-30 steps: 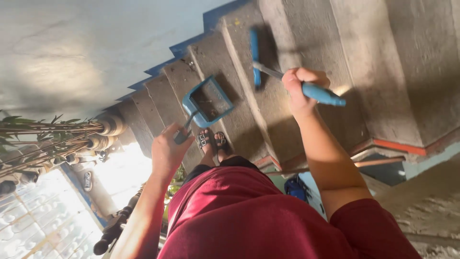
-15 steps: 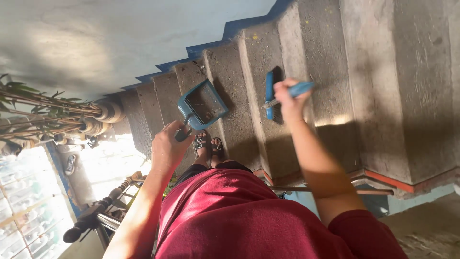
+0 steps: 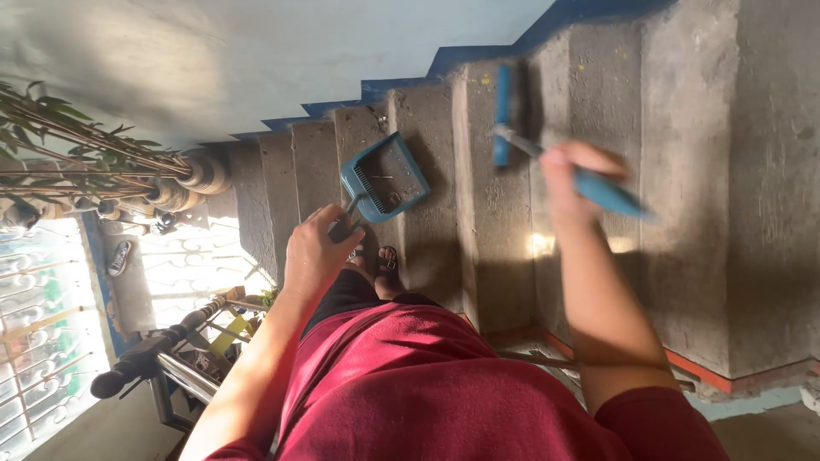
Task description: Sweeping dirt from concrete stairs into a handheld dustpan using a broom.
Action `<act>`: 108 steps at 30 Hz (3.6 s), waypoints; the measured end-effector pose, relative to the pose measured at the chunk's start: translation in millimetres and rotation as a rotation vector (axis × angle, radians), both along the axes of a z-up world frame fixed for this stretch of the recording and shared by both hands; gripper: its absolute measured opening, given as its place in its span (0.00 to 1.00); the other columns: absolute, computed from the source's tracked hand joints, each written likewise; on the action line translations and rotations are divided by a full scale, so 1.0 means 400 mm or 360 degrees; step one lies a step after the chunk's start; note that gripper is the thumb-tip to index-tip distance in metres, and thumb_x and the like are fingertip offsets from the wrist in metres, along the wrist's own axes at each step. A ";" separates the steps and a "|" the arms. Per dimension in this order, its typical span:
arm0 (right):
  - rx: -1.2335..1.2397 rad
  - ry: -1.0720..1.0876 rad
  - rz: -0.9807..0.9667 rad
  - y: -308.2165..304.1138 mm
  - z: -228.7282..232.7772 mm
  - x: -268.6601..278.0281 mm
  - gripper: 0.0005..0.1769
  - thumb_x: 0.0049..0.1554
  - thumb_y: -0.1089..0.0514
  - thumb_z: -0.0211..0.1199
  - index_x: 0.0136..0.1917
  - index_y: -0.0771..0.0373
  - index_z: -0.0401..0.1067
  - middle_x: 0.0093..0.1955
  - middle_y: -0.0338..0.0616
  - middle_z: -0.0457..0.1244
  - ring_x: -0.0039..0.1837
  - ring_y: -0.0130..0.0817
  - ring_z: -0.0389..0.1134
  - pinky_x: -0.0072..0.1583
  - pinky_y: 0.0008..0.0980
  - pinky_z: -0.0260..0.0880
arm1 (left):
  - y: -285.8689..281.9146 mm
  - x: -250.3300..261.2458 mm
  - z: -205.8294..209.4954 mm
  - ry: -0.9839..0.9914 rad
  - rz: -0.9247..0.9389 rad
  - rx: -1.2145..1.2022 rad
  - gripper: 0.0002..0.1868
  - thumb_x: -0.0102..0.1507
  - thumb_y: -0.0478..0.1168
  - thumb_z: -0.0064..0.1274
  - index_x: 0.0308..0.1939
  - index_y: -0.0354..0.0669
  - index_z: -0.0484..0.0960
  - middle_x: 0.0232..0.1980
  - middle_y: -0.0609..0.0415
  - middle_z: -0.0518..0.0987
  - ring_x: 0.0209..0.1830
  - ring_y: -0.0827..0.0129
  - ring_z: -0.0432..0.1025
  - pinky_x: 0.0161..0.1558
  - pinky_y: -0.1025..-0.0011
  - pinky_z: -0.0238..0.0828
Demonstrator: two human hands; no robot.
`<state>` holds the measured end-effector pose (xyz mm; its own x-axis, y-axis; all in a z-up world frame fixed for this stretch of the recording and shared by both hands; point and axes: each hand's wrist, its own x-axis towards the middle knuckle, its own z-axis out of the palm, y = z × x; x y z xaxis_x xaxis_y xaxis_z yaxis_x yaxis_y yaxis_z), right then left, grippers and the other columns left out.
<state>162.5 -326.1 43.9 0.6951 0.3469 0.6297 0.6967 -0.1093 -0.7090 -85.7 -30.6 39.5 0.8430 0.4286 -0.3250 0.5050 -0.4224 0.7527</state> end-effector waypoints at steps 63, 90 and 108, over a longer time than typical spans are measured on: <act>0.0996 0.2503 0.0283 -0.074 -0.045 -0.217 0.14 0.60 0.58 0.60 0.56 0.69 0.70 0.49 0.56 0.70 0.45 0.42 0.73 0.49 0.39 0.78 | 0.105 0.110 -0.039 -0.0046 -0.0372 0.0011 0.15 0.53 0.45 0.66 0.38 0.44 0.81 0.42 0.46 0.84 0.38 0.54 0.82 0.42 0.61 0.76; 0.0334 0.1709 -0.1028 -0.258 0.109 -0.300 0.04 0.67 0.57 0.56 0.53 0.58 0.66 0.29 0.34 0.57 0.24 0.22 0.55 0.24 0.27 0.53 | 0.004 0.083 -0.038 -0.0011 -0.0500 -0.0009 0.15 0.55 0.47 0.65 0.40 0.43 0.82 0.38 0.45 0.85 0.37 0.54 0.81 0.42 0.61 0.76; 0.0002 0.1720 -0.1119 -0.227 -0.074 -0.306 0.30 0.64 0.58 0.57 0.79 0.52 0.60 0.27 0.34 0.56 0.22 0.23 0.54 0.24 0.27 0.55 | 0.012 0.074 -0.032 0.0007 -0.0490 0.0024 0.16 0.55 0.47 0.66 0.39 0.42 0.82 0.38 0.44 0.85 0.37 0.53 0.81 0.42 0.59 0.75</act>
<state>40.0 -416.7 14.4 0.8819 -0.2999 -0.3638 -0.4341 -0.2156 -0.8747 -56.3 -25.7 26.8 0.9326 0.1581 -0.3244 0.3547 -0.5670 0.7434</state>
